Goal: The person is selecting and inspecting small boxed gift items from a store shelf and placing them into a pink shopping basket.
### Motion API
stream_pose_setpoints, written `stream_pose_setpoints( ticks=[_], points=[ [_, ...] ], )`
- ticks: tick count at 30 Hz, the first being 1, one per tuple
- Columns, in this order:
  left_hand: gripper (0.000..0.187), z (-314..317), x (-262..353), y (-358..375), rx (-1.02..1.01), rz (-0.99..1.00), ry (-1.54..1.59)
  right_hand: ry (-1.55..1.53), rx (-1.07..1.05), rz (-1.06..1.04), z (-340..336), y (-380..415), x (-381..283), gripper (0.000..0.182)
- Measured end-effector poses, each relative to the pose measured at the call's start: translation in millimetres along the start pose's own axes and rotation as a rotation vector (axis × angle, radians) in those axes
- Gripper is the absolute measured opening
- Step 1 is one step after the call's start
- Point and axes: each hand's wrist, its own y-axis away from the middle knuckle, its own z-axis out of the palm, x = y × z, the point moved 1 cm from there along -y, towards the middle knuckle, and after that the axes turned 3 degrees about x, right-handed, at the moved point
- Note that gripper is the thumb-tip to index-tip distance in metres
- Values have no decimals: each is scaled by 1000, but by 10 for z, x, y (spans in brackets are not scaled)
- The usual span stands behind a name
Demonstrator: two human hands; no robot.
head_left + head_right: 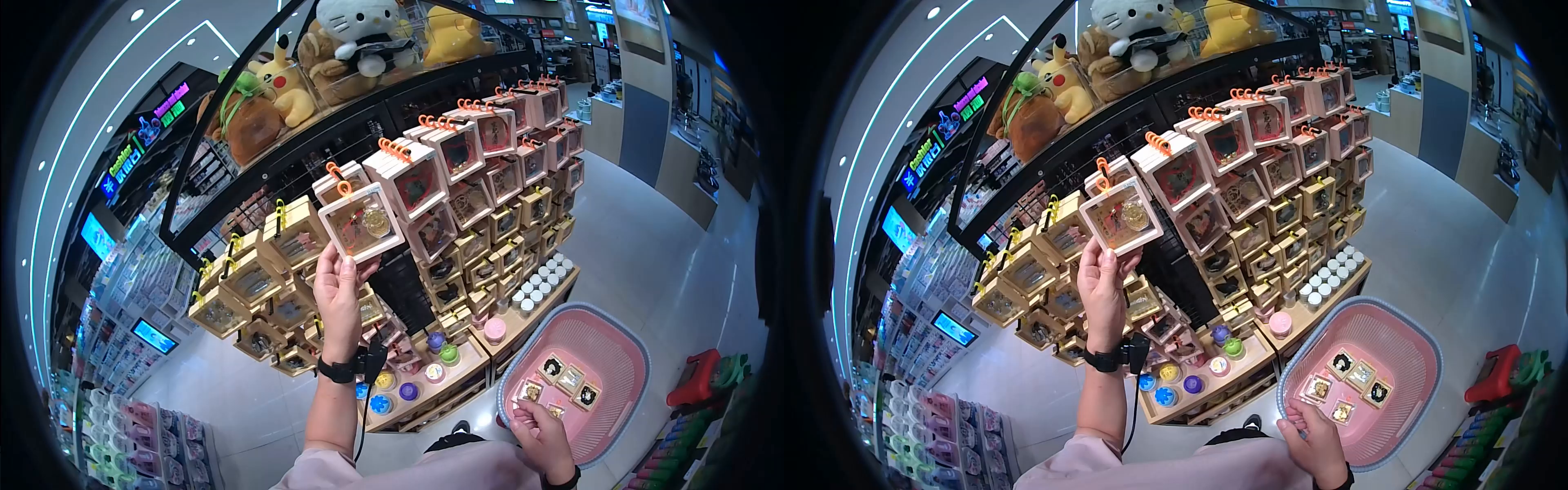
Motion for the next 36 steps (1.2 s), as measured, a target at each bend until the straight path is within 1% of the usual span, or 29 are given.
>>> stream_pose_setpoints(
  ticks=[5,11,14,20,26,29,33,36],
  points=[
    [44,-1,-1,-23,0,8,-6,-1,9,-43,27,-21,18,39],
    [41,95,11,-1,30,12,-45,3,5,-17,-2,18,18,40],
    [40,99,12,-11,23,-11,-58,-11,-34,29,-13,25,-35,40],
    [39,176,-1,21,85,26,-78,-10,9,-11,2,37,18,40],
    [38,211,25,29,119,9,-36,-37,-41,32,-3,53,6,38],
    [38,130,-15,-8,111,-3,-60,-46,3,-7,20,54,83,41],
    [34,154,-13,-110,161,-1,-25,-75,-8,23,45,72,123,42],
    [32,98,-163,-243,177,-1,-14,-93,-17,39,68,86,186,42]
  ],
)
